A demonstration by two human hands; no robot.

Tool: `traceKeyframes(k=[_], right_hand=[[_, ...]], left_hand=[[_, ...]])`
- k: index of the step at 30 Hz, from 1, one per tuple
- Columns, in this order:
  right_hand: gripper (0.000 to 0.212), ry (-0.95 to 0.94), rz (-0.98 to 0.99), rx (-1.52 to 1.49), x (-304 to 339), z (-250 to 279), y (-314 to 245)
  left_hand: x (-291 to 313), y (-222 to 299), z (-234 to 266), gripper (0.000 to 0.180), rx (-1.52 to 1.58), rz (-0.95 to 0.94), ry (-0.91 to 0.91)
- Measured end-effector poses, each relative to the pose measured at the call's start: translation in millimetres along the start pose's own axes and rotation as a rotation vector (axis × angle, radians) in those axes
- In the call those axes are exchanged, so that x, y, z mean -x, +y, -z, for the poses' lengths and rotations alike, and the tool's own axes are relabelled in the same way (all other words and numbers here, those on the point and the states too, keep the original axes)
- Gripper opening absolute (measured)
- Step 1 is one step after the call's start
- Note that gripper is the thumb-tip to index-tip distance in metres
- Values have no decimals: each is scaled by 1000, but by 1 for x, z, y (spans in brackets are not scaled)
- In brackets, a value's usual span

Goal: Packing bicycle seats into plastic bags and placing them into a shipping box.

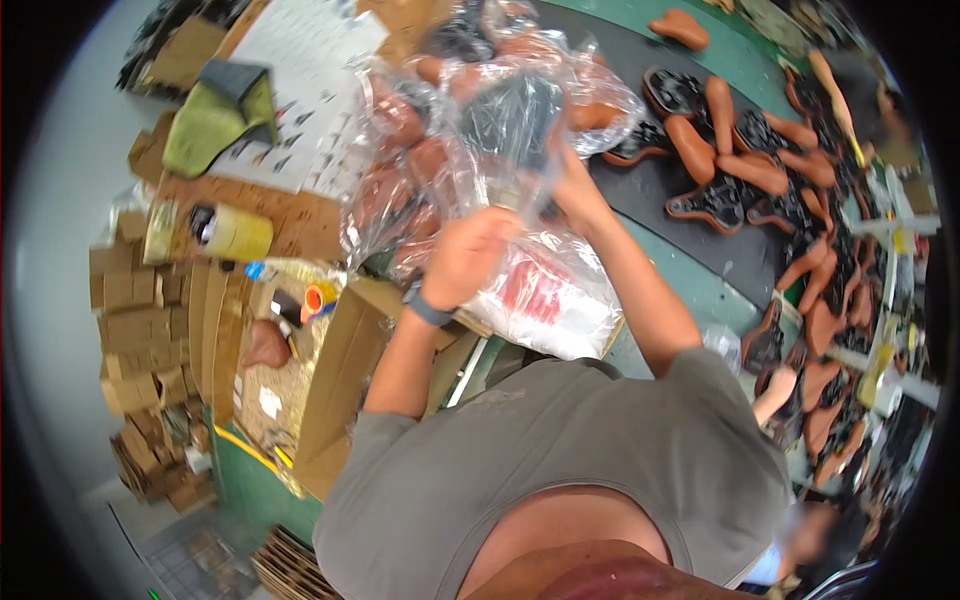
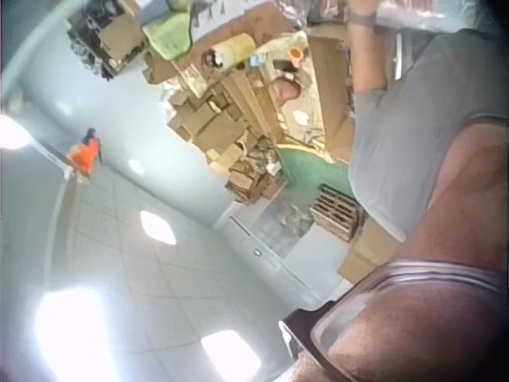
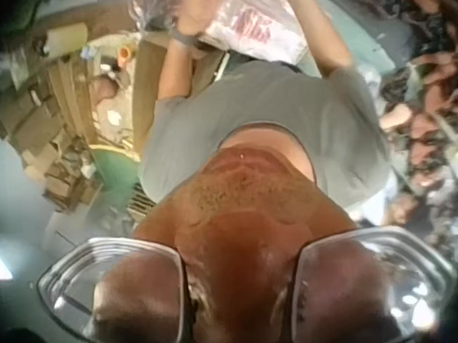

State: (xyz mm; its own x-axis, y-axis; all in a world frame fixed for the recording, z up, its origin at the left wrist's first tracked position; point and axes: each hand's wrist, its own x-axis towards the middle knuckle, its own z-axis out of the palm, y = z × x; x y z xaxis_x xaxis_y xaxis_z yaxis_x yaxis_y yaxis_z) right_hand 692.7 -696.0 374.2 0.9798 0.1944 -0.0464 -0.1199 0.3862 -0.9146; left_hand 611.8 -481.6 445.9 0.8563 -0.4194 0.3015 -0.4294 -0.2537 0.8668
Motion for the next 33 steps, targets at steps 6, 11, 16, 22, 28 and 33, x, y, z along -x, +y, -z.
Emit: traceKeyframes(k=[6,11,16,22,28,33], right_hand=[[81,106,558,702,-182,60,14],[77,624,574,1588,-168,204,7],[103,756,31,1944,-91,342,18],[112,645,139,1778,26,356,106],[82,25,-428,1293,103,283,167],[60,389,-416,1246,168,309,152]], left_hand=[[-54,-142,70,21,23,299,749],[-18,-224,93,28,14,488,985],[45,-214,12,23,20,514,695],[91,-187,-88,27,264,629,547],[124,-144,-174,29,192,549,113],[152,-171,-269,19,37,478,-253]])
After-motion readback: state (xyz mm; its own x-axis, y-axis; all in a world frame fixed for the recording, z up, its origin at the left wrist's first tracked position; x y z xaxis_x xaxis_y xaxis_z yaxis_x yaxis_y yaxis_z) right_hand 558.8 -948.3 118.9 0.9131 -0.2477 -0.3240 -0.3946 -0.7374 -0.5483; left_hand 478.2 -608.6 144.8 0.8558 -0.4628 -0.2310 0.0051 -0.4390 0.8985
